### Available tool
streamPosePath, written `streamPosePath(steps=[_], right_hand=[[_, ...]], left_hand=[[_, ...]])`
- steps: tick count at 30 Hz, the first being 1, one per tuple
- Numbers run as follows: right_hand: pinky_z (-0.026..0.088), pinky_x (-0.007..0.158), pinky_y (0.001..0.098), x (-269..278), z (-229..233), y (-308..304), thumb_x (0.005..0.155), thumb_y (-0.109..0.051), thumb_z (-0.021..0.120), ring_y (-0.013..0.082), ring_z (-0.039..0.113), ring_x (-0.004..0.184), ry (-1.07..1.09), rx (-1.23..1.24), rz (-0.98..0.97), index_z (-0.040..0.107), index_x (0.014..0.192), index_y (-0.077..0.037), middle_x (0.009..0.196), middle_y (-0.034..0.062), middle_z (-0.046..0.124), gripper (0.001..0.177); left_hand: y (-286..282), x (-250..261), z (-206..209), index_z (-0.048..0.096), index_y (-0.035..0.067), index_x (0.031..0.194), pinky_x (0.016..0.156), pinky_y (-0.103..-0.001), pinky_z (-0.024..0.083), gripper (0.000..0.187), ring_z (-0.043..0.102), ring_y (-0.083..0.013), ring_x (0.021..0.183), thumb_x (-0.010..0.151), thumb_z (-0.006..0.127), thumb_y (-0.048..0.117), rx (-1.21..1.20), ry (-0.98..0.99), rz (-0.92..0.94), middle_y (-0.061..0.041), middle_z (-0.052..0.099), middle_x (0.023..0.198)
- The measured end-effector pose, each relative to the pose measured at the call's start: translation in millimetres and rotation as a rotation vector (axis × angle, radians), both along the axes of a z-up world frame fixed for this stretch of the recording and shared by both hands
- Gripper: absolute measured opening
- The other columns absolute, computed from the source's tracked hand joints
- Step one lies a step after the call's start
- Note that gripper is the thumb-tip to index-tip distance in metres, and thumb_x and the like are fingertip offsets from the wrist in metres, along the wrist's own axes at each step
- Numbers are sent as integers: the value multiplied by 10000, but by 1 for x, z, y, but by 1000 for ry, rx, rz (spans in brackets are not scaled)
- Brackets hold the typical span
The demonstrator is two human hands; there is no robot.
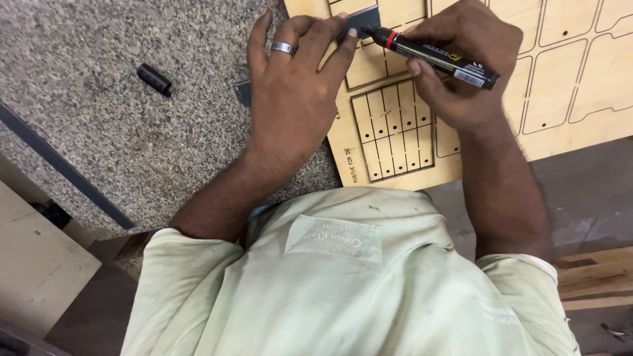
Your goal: The person uses a black marker and a small metal guide to draw straight lines and dots on a pre-cut wooden board. They repeatedly reposition the guide and mark multiple sections of the board.
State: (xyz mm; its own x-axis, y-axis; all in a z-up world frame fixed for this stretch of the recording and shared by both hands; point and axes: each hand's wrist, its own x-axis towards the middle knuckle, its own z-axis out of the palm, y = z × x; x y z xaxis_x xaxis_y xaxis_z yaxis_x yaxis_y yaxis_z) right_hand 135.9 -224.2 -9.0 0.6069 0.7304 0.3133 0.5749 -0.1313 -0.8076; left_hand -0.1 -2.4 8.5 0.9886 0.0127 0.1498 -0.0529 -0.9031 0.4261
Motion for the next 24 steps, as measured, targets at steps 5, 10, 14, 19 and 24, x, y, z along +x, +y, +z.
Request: streamPosePath(steps=[5, 10, 14, 19, 24], right_hand=[[491, 792, 304, -1, 6, 2, 1065, -120, 755, 226, 664, 863, 21, -26, 15, 716, 1135, 46, 982, 132, 710, 183], [497, 764, 306, -2, 6, 2, 1054, -145, 746, 219, 669, 850, 23, -22, -22, 715, 1125, 57, 978, 133, 712, 216], [505, 716, 297, -2, -8, -5, 1058, -185, 744, 204, 668, 813, 5, 50, -174, 710, 1121, 59, 992, 148, 701, 254], [553, 689, 278, -6, -25, -18, 1083, -245, 738, 170, 686, 775, 201, 269, -397, 640, 1190, 35, 952, 134, 678, 316], [578, 678, 258, -6, -24, -24, 1136, -253, 708, 158, 712, 837, 161, 320, -407, 544, 1226, 7, 1038, 138, 665, 321]], left_hand=[[1, 0, 0, 706, 30, 1303, 1250, -591, 250, 336, 537, -250, 1309, 977, 639, -12, -8, 10, -6, -68, 609, 1365], [2, -1, 1, 709, 28, 1291, 1248, -592, 259, 324, 537, -249, 1306, 976, 639, -3, -17, 2, -6, -72, 609, 1361], [1, 0, 0, 712, 31, 1285, 1250, -592, 263, 317, 540, -246, 1306, 977, 642, -4, -13, -9, 0, -64, 615, 1358], [-1, 1, -1, 716, 36, 1271, 1238, -594, 262, 297, 550, -247, 1295, 985, 645, 0, -32, -11, 10, -57, 627, 1366], [-1, 1, -1, 717, 34, 1278, 1244, -596, 259, 308, 550, -249, 1309, 986, 634, -17, -16, -2, 9, -57, 626, 1362]])
